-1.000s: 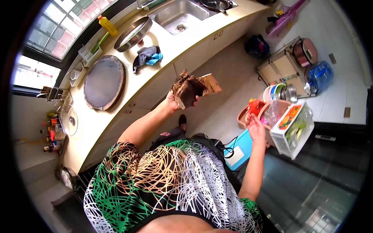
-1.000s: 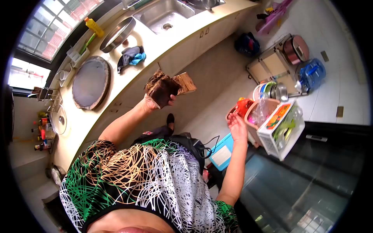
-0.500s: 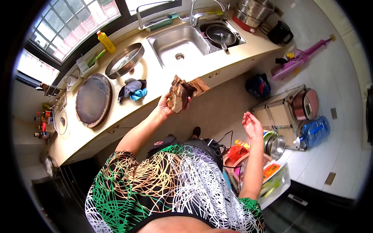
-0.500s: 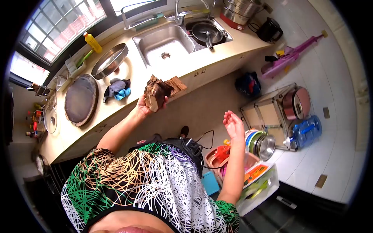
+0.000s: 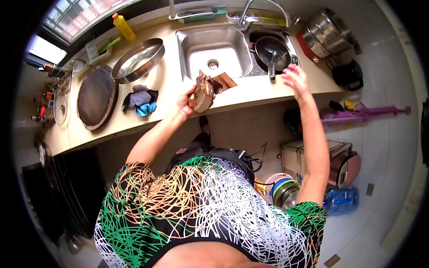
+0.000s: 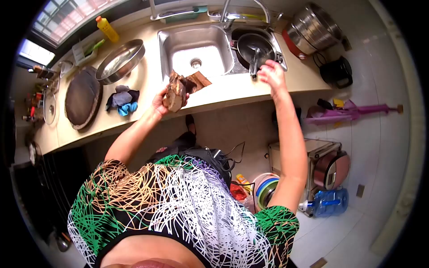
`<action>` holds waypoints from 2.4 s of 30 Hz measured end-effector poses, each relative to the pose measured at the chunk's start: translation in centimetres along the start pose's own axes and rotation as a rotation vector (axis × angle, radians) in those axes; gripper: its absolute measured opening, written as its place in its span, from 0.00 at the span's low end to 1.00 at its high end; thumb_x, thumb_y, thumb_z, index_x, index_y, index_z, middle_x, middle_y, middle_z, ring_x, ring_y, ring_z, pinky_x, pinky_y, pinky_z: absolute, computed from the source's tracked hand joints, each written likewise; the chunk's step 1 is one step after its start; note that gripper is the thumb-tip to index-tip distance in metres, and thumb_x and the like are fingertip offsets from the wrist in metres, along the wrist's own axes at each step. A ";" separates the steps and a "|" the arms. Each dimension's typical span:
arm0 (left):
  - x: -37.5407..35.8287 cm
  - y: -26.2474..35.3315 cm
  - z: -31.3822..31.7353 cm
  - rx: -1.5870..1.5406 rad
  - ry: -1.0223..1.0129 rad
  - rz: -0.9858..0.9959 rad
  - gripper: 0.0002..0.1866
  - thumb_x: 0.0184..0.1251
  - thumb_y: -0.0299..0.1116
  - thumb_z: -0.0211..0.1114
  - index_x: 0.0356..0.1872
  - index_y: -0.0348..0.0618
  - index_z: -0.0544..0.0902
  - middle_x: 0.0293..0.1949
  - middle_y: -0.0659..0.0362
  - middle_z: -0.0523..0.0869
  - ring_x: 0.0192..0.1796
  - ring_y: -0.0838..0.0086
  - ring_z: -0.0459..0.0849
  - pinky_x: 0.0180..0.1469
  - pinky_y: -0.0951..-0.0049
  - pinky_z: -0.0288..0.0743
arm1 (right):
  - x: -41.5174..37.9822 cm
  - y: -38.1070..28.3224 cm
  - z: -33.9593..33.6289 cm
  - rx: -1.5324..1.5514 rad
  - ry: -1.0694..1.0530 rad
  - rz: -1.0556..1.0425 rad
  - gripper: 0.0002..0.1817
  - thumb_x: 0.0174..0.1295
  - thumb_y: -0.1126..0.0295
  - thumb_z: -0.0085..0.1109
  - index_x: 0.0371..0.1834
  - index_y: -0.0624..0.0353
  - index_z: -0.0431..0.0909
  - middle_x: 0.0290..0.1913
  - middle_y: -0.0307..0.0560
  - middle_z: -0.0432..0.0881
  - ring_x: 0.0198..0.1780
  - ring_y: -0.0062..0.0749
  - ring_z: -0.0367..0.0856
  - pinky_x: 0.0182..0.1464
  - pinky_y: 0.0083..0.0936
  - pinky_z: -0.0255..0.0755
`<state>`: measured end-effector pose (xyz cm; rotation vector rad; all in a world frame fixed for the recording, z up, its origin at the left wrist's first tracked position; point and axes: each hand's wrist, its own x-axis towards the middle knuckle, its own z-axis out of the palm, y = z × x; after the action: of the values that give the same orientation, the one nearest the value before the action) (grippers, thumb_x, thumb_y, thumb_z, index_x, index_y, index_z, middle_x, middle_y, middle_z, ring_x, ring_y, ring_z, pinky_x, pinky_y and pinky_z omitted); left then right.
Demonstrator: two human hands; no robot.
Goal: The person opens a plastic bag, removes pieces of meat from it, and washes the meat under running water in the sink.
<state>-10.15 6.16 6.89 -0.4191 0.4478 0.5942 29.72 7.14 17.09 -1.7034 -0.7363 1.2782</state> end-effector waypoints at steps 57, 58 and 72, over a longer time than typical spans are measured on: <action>9.7 11.6 -0.1 0.047 0.230 0.255 0.19 0.67 0.39 0.53 0.53 0.39 0.72 0.52 0.49 0.79 0.52 0.55 0.79 0.54 0.49 0.72 | 6.8 -2.8 14.3 0.226 0.463 -0.141 0.12 0.46 0.83 0.50 0.36 0.64 0.75 0.28 0.45 0.71 0.28 0.32 0.74 0.31 0.27 0.78; 10.0 11.8 -0.5 0.047 0.231 0.256 0.19 0.67 0.39 0.53 0.53 0.39 0.72 0.52 0.49 0.79 0.52 0.55 0.79 0.54 0.49 0.72 | 4.8 -2.4 17.6 0.232 0.404 -0.103 0.20 0.48 0.81 0.50 0.48 0.65 0.70 0.34 0.47 0.71 0.30 0.32 0.74 0.32 0.27 0.78; 11.1 11.4 -0.9 0.184 0.546 0.344 0.17 0.64 0.47 0.55 0.44 0.46 0.78 0.42 0.58 0.83 0.45 0.62 0.81 0.49 0.53 0.73 | 5.0 1.0 30.5 0.303 -0.268 0.413 0.16 0.67 0.70 0.36 0.39 0.75 0.71 0.38 0.62 0.77 0.38 0.45 0.80 0.35 0.32 0.79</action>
<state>-9.19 19.13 -2.34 -0.3254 1.1037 0.7623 2.14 19.56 10.74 -1.4936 -0.3181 1.8281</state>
